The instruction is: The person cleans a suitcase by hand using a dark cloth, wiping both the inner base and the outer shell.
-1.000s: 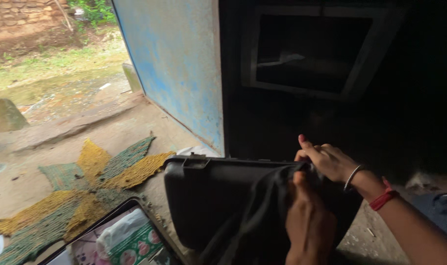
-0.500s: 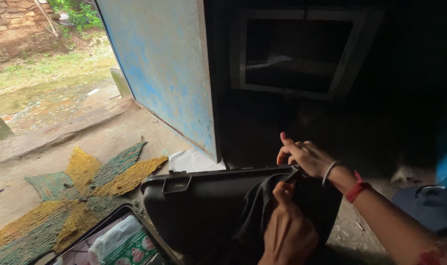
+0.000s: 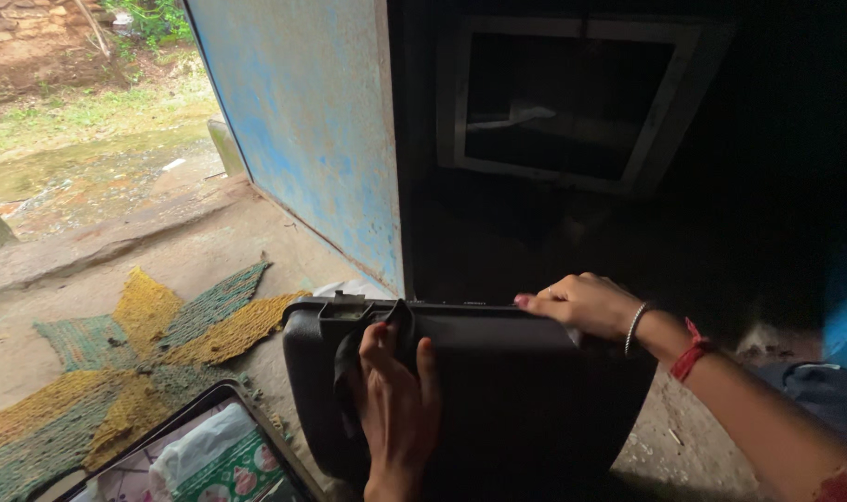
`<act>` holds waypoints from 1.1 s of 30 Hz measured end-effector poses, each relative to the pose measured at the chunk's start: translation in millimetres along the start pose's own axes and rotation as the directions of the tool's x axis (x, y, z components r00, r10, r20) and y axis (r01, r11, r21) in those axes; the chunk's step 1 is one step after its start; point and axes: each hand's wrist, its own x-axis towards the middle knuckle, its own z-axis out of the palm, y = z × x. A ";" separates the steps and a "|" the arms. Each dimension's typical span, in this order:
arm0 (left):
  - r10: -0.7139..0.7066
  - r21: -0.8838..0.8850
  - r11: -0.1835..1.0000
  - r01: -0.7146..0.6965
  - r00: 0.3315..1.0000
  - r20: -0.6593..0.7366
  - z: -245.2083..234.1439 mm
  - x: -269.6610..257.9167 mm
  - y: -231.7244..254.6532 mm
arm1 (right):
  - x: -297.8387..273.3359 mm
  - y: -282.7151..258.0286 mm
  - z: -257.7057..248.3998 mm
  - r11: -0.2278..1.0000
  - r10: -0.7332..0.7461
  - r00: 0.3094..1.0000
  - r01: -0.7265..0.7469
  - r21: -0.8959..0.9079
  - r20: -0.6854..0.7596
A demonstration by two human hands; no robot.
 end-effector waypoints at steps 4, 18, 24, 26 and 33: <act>-0.117 -0.207 0.971 0.117 0.993 0.014 23.2 -13.1 20.6 | 14.7 1.4 -0.2 0.991 0.041 0.983 -0.017 -0.130 0.180; -0.229 -0.520 0.736 0.434 0.882 0.412 2.0 -29.0 -7.3 | -16.7 -47.8 -15.4 0.935 0.216 0.867 -0.316 0.160 0.449; 0.098 -0.015 0.995 -0.098 0.995 -0.004 -16.4 -15.7 -35.6 | -16.0 -54.0 11.4 0.815 -0.022 0.909 -0.226 0.534 0.417; 0.091 0.004 0.996 -0.093 0.981 0.172 -11.5 -26.5 -8.9 | -5.7 -55.5 15.5 0.811 0.023 0.905 -0.266 0.522 0.425; 0.353 -0.129 0.930 -0.344 0.934 0.052 -18.9 -68.5 79.1 | -9.5 -51.1 15.1 0.734 0.111 0.873 -0.395 0.553 0.476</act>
